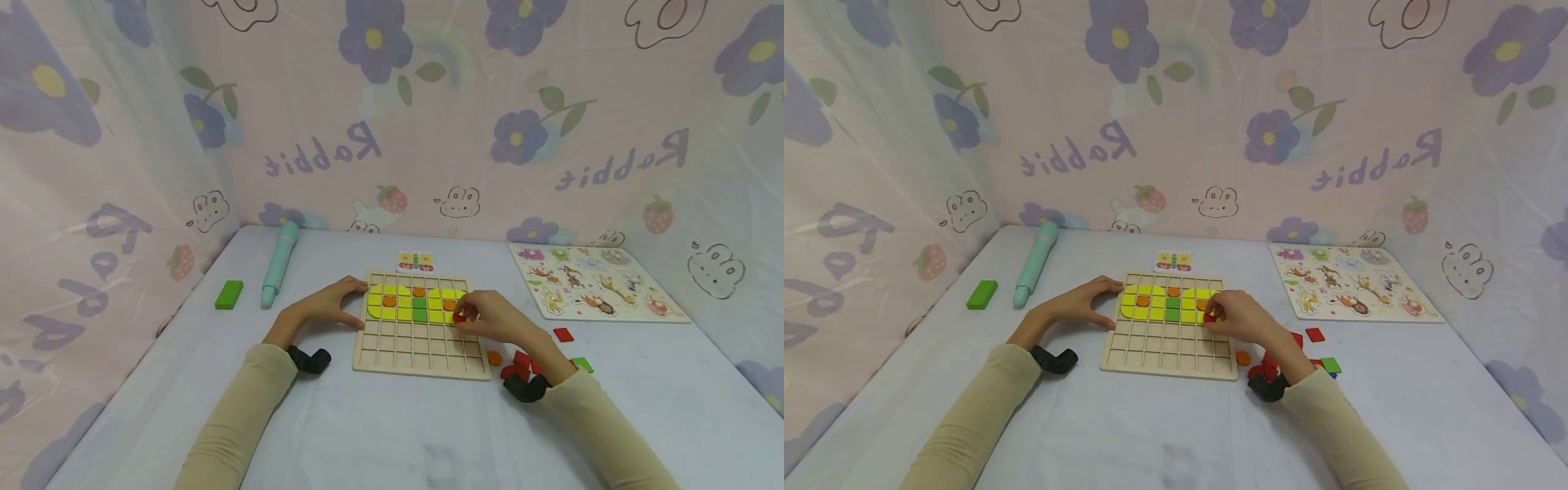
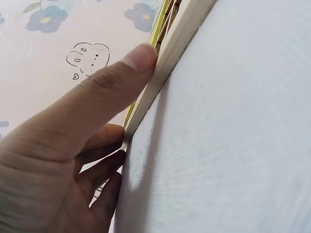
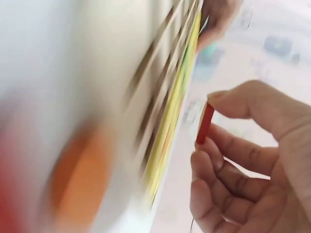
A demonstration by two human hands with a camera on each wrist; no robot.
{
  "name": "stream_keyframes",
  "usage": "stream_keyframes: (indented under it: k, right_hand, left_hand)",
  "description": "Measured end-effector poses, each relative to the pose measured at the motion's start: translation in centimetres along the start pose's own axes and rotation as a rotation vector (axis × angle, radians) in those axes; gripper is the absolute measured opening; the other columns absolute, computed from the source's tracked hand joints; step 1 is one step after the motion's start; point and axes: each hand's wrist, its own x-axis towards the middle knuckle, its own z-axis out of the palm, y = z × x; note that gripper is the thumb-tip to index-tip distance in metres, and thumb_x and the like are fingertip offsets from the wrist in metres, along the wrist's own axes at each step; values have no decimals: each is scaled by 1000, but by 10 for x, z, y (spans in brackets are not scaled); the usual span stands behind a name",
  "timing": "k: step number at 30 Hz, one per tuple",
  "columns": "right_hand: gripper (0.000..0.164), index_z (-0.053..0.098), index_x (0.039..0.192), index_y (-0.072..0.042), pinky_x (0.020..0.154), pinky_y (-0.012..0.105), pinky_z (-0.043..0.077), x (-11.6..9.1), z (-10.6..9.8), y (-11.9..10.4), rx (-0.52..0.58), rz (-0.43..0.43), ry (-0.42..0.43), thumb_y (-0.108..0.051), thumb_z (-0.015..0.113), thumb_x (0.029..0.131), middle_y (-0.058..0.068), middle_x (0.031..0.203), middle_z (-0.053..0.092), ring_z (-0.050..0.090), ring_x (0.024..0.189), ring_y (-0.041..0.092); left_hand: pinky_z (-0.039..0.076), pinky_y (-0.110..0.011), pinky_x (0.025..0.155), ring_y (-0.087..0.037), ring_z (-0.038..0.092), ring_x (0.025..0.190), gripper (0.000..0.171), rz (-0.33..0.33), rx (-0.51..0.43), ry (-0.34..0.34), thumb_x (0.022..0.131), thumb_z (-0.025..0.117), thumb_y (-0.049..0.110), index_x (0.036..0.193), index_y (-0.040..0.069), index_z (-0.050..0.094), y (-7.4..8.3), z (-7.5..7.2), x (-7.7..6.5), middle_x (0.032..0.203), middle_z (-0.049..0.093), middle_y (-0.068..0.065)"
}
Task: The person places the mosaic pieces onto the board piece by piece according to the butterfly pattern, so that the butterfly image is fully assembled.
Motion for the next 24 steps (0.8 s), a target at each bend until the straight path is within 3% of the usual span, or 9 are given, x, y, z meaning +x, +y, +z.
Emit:
stream_keyframes:
  k: [7, 11, 24]
  right_hand:
    - [20, 68, 95, -8, 72, 25, 50, 44, 26, -53, -10, -84, -18, -19, 73, 79, -3, 85, 64, 57, 76, 10]
    - [19, 68, 95, -7, 72, 24, 50, 62, 37, -72, -21, -115, -24, -17, 74, 79, -1, 86, 64, 57, 77, 11]
    - [19, 69, 96, -6, 71, 19, 50, 88, 65, -87, 17, -188, -57, -17, 73, 81, -1, 85, 65, 57, 75, 9]
  left_hand:
    - [22, -42, 113, -24, 31, 134, 80, 34, 0, -3, 72, 79, 37, 137, 6, 44, 0, 0, 2, 140, 40, -8]
    - [23, -41, 112, -24, 32, 133, 79, 40, 2, -2, 72, 79, 36, 136, 5, 45, 0, -1, 1, 139, 40, -8]
    - [21, -44, 112, -26, 31, 134, 78, 70, -33, 8, 72, 80, 34, 135, 4, 46, 1, -3, -2, 139, 41, -10]
